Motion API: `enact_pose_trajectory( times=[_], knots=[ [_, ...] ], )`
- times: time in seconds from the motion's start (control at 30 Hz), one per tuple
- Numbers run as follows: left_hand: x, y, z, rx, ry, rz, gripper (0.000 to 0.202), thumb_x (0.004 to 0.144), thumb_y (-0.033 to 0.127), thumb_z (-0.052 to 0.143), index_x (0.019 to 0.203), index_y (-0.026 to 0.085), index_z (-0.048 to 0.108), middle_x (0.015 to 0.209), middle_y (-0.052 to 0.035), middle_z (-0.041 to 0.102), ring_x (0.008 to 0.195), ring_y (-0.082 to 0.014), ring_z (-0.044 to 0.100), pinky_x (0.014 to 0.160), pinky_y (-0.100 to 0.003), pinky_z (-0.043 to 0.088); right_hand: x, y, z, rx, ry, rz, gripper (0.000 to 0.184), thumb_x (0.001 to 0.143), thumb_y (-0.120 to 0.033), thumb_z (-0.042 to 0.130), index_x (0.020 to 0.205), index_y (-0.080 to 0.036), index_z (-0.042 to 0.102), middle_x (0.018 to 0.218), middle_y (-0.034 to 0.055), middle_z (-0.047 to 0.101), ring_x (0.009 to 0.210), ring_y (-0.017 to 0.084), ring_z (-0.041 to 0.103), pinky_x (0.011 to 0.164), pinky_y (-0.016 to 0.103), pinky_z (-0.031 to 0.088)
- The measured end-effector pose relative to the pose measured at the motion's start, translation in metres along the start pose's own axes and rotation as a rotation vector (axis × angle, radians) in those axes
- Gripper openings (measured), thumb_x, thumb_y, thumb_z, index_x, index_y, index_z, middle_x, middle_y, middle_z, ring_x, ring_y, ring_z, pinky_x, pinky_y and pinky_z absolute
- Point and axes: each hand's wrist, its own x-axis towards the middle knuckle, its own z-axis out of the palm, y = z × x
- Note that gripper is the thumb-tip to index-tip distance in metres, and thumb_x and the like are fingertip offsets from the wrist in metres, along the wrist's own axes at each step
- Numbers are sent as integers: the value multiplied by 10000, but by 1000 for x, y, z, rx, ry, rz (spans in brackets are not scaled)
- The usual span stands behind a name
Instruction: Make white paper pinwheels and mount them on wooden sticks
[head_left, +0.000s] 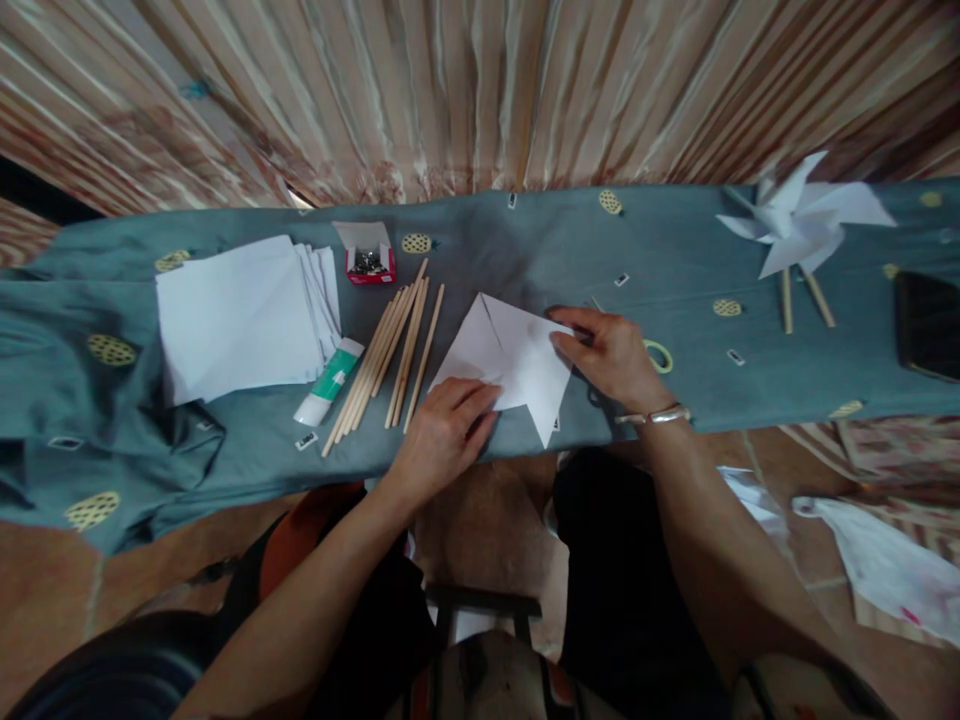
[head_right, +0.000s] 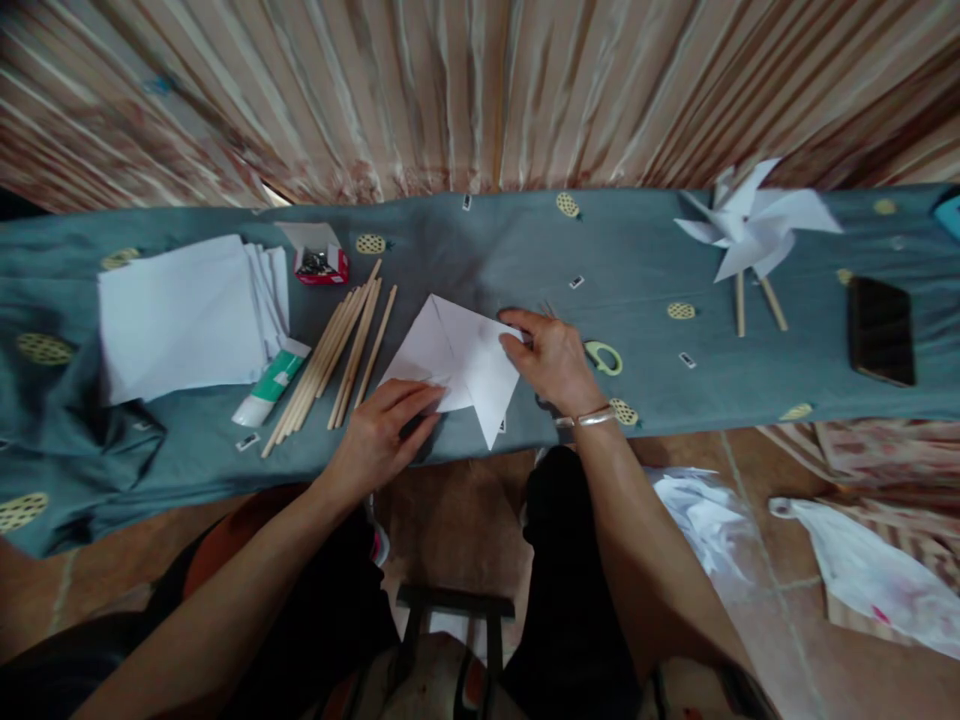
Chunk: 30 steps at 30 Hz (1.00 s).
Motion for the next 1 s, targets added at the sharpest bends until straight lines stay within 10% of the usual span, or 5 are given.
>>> enact_pose_trajectory(
  times=[0.57, 0.7, 1.0],
  knots=[
    [2, 5, -13, 139, 106, 1, 299, 901, 146, 486, 1179, 195, 584, 1182, -106, 606, 1110, -240, 535, 943, -438, 468, -74, -9, -20, 221, -181, 258, 376, 769, -350, 637, 1100, -172, 656, 611, -6, 682, 487, 149, 590, 482, 269, 439],
    [-8, 25, -5, 124, -18, 113, 280, 894, 244, 549, 1169, 196, 575, 1125, -100, 624, 1082, -245, 541, 908, -431, 462, -82, -15, -10, 267, -103, 305, 456, 789, -367, 626, 1192, -157, 588, 587, -12, 674, 491, 162, 603, 511, 288, 464],
    [-13, 27, 8, 91, -131, 55, 211, 903, 236, 542, 1075, 135, 611, 1030, -105, 649, 978, -222, 581, 854, -389, 518, -86, -25, -15, 18, 78, 78, 248, 878, -343, 540, 998, -185, 689, 861, 80, 743, 781, 232, 690, 732, 369, 530]
  ],
)
